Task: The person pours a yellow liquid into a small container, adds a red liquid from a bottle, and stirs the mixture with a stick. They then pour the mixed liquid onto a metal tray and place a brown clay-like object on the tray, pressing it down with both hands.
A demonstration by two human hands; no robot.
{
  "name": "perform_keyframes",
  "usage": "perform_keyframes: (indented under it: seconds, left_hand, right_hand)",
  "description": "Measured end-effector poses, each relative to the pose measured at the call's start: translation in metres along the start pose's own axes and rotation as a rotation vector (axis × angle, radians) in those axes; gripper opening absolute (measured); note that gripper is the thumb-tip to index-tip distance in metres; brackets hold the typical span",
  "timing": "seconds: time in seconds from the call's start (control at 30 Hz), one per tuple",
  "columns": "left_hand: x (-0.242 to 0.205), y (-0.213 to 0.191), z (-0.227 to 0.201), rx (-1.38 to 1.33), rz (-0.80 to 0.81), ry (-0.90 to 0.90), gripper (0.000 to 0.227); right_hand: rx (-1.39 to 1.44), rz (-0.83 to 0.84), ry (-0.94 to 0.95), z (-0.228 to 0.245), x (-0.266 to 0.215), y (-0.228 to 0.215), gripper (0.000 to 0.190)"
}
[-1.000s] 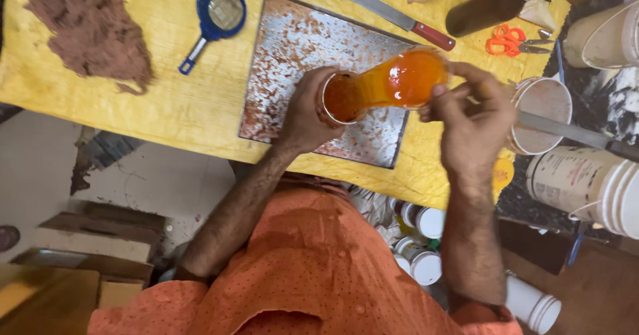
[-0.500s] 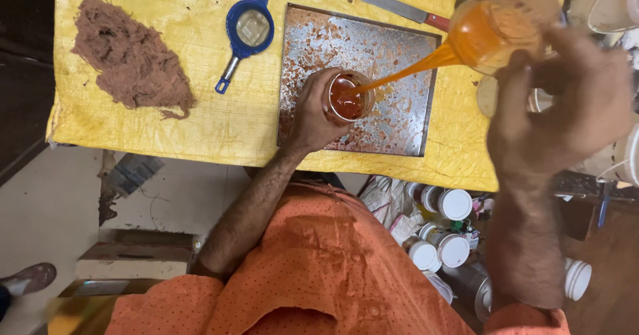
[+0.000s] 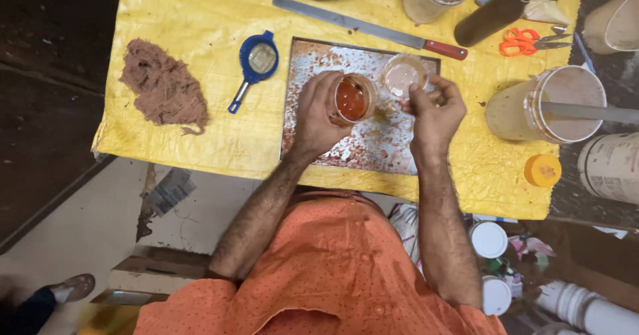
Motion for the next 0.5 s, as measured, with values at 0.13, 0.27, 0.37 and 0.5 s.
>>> perform_keyframes:
  seconds: [0.13,0.27,0.37,0.5]
  left_hand:
    - [0.02,0.0,-0.026,0.21,0.034,0.105,0.087]
    - [0.024,0.015,-0.042,0.39,0.156,0.106,0.089]
    - [0.034,0.017,-0.047,0.502,0.207,0.109,0.09]
    - [0.032,0.026,-0.041,0.616,0.26,0.116,0.091]
  right_hand:
    - [-0.001,0.22,0.119,-0.043,0.0,0.006,0.027]
    - [-0.018,0.302,0.22,-0.069,-0.02,0.012,0.035]
    - [0.015,0.318,0.271,-0.067,-0.021,0.023,0.039]
    - [0.058,0.355,0.267,-0.064,-0.023,0.021,0.039]
Point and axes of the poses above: each hand's wrist, its own x-axis towards the middle knuckle, its own y-axis out of the palm, z = x × y, the point moved 10 cm from there along x, towards the middle knuckle, and after that the axes turned 13 degrees about -x, right-handed, at the moved point
